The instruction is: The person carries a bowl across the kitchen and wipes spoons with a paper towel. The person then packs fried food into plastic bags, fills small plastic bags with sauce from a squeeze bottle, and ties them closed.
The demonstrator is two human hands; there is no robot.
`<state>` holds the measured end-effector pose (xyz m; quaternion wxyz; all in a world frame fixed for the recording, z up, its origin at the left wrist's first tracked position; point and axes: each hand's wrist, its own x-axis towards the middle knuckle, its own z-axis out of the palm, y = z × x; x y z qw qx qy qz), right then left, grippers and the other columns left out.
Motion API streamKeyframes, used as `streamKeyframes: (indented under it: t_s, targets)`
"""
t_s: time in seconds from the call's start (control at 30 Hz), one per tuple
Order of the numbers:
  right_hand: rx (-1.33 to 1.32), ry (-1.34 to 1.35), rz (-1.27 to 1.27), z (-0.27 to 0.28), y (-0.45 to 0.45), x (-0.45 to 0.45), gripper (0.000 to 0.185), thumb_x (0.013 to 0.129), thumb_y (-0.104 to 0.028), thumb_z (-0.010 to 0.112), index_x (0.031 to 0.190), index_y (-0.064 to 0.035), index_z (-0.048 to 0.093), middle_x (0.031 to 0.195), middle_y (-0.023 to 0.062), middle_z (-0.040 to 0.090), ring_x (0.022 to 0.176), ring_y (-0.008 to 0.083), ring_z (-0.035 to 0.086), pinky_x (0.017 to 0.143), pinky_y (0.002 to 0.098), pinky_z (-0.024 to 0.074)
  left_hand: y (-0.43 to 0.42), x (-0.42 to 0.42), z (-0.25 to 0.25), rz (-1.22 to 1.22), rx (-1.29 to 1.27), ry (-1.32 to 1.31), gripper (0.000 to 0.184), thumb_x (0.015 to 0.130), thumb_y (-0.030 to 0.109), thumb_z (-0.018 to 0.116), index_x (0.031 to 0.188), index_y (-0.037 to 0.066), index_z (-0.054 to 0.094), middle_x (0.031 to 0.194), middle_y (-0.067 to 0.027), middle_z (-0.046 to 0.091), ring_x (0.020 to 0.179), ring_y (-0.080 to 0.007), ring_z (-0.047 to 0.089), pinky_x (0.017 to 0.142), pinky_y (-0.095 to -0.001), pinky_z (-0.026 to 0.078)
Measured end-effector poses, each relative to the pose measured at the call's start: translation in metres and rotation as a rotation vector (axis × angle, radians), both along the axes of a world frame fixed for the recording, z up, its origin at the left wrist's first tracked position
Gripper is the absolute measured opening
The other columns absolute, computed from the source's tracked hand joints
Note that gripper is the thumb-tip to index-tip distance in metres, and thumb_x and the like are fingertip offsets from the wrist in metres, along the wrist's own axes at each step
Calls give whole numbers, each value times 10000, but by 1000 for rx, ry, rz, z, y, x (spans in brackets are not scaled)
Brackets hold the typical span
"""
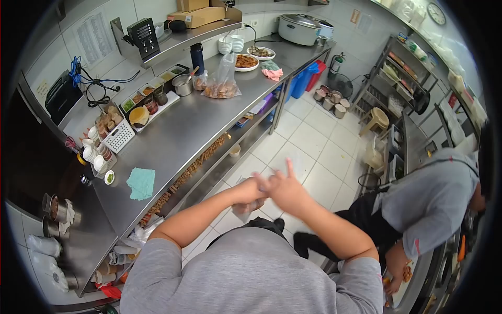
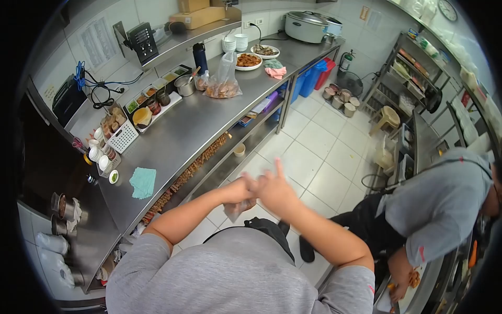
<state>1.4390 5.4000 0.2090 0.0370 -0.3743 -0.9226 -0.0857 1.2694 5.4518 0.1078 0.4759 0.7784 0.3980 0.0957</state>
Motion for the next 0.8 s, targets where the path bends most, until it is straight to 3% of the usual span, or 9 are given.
streamKeyframes:
  t_s: [0.07, 0.17, 0.3, 0.43, 0.5, 0.6, 0.67, 0.73, 0.8]
  targets:
    - [-566, 19, -170, -18, 62, 35, 230, 817, -146, 583, 1033, -75, 620, 966, 95, 640, 841, 303, 611, 828, 449, 469, 18, -12, 39, 64, -227, 19, 303, 795, 358, 676, 870, 64, 675, 985, -101, 594, 931, -230, 550, 821, -332, 432]
    - [-877, 376, -217, -18, 100, 59, 179, 900, -216, 546, 971, -61, 602, 927, 88, 642, 785, 270, 612, 789, 429, 475, 75, -18, 49, 190, 653, -87, 219, 703, 249, 750, 764, 44, 704, 858, -53, 581, 751, -184, 572, 689, -301, 464]
    - [-1869, 1454, 306, -39, 116, 46, 297, 921, -373, 538, 824, -95, 575, 898, 107, 622, 865, 251, 612, 704, 352, 496, 126, 51, 131, 327, 484, -473, 132, 698, 132, 729, 812, 66, 732, 907, -74, 640, 791, -199, 612, 720, -293, 482]
    - [-2028, 1366, 613, -103, 241, 55, 231, 901, -308, 548, 831, -89, 562, 882, 151, 613, 774, 296, 618, 601, 356, 492, 177, 82, 152, 118, 166, -714, 131, 733, 9, 679, 854, 34, 723, 828, -69, 667, 828, -144, 608, 755, -268, 476]
    - [-909, 1124, 182, -61, 293, 83, 130, 746, -123, 679, 849, -54, 642, 716, 106, 618, 644, 222, 597, 571, 344, 478, 210, 80, 125, 139, 155, -620, 78, 763, 11, 666, 825, 24, 712, 828, -65, 656, 824, -135, 599, 765, -269, 468]
    - [-1541, 1123, 9, -58, 384, 86, 39, 715, -44, 655, 742, -46, 683, 776, 76, 644, 601, 180, 593, 593, 261, 485, 244, 58, 82, 507, 9, -514, 71, 794, 11, 642, 855, 19, 676, 851, -56, 645, 819, -123, 583, 763, -266, 461]
    - [-541, 740, 235, -43, 397, 58, 133, 702, -73, 663, 820, -25, 697, 729, 100, 615, 630, 210, 589, 615, 286, 494, 264, 53, 25, 845, 82, -498, 77, 812, 12, 614, 876, 16, 656, 840, -55, 646, 792, -129, 580, 738, -272, 469]
    - [-338, 575, 334, -45, 390, 8, 227, 734, -80, 629, 937, 13, 674, 769, 128, 605, 740, 285, 598, 671, 354, 492, 276, 50, -3, 1355, 134, -390, 95, 862, 20, 532, 940, 24, 586, 828, -58, 622, 736, -146, 560, 692, -295, 478]
    - [-265, 504, 345, -73, 386, -42, 272, 757, -59, 597, 1010, 15, 661, 808, 146, 610, 790, 316, 606, 696, 381, 483, 305, 5, -99, 1429, -281, -1107, 141, 874, 24, 486, 996, 45, 554, 872, -76, 608, 736, -161, 564, 690, -309, 489]
